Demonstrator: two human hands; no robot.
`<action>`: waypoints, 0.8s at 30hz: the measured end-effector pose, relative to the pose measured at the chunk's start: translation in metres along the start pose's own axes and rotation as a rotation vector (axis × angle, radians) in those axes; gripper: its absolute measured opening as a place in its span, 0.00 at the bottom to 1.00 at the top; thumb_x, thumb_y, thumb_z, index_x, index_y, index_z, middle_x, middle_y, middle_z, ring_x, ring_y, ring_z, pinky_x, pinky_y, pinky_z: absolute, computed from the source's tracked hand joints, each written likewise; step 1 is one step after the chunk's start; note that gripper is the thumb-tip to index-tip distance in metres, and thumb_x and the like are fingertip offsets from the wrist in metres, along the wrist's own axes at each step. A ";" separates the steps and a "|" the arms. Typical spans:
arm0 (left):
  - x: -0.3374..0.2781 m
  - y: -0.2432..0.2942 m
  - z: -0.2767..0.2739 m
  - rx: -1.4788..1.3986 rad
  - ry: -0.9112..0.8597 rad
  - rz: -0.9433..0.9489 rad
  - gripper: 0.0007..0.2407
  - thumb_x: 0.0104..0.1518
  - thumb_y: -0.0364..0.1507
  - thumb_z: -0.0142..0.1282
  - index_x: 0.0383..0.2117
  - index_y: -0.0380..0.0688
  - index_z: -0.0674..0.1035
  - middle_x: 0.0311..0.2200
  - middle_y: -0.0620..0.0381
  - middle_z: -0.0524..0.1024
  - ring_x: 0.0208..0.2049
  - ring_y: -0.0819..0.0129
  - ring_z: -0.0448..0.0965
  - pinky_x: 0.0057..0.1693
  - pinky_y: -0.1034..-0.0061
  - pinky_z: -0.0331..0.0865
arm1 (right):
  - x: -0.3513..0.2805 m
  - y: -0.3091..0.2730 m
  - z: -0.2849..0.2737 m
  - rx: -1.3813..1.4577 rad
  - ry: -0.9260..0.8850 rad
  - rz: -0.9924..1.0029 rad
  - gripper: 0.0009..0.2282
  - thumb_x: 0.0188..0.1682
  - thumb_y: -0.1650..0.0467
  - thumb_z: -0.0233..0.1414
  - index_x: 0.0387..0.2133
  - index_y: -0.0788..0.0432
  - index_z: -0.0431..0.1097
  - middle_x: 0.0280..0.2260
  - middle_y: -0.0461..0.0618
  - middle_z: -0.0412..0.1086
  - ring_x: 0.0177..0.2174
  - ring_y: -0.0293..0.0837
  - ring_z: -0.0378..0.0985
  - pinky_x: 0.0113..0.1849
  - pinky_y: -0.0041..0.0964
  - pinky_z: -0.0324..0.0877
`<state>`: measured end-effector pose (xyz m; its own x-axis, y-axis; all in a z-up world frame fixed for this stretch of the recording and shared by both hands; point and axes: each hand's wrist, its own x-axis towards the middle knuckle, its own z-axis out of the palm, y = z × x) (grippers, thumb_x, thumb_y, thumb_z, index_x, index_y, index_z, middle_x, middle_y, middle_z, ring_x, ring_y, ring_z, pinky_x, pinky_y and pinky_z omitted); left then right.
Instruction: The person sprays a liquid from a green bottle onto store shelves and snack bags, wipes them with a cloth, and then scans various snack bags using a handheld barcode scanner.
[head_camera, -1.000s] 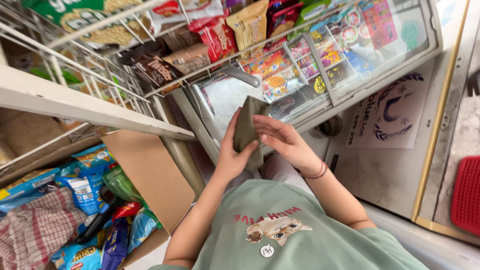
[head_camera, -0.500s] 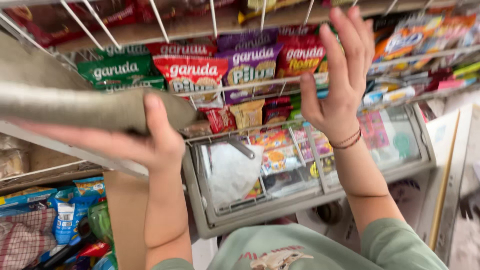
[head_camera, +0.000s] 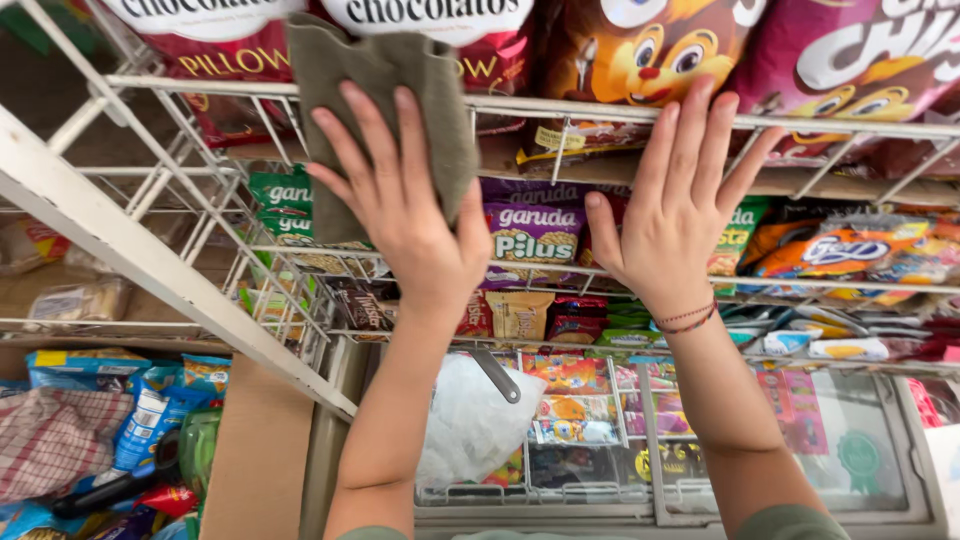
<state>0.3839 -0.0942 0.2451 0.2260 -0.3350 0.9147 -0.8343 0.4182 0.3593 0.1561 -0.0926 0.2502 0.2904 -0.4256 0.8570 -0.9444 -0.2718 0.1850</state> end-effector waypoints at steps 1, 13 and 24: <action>0.000 0.002 -0.001 -0.006 -0.014 0.040 0.27 0.71 0.45 0.39 0.73 0.45 0.61 0.75 0.46 0.47 0.77 0.43 0.38 0.75 0.42 0.24 | 0.000 0.000 0.001 -0.008 0.011 0.000 0.36 0.60 0.55 0.45 0.70 0.74 0.45 0.70 0.73 0.43 0.70 0.69 0.39 0.64 0.80 0.30; -0.004 -0.002 -0.010 0.026 -0.160 0.289 0.27 0.63 0.35 0.50 0.70 0.42 0.65 0.72 0.47 0.56 0.75 0.49 0.55 0.78 0.44 0.31 | -0.005 0.003 0.008 -0.032 0.044 -0.011 0.40 0.59 0.52 0.45 0.70 0.76 0.45 0.70 0.76 0.44 0.70 0.71 0.38 0.64 0.82 0.33; -0.008 0.036 0.010 -0.010 -0.161 0.279 0.24 0.65 0.36 0.54 0.69 0.47 0.68 0.71 0.40 0.56 0.74 0.42 0.51 0.74 0.42 0.26 | -0.004 0.001 0.006 -0.027 0.027 0.005 0.37 0.58 0.55 0.46 0.69 0.75 0.46 0.69 0.76 0.44 0.70 0.69 0.40 0.64 0.81 0.32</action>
<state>0.3471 -0.0846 0.2484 -0.0942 -0.3348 0.9376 -0.8478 0.5207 0.1007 0.1546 -0.0966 0.2446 0.2813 -0.4033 0.8707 -0.9499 -0.2460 0.1929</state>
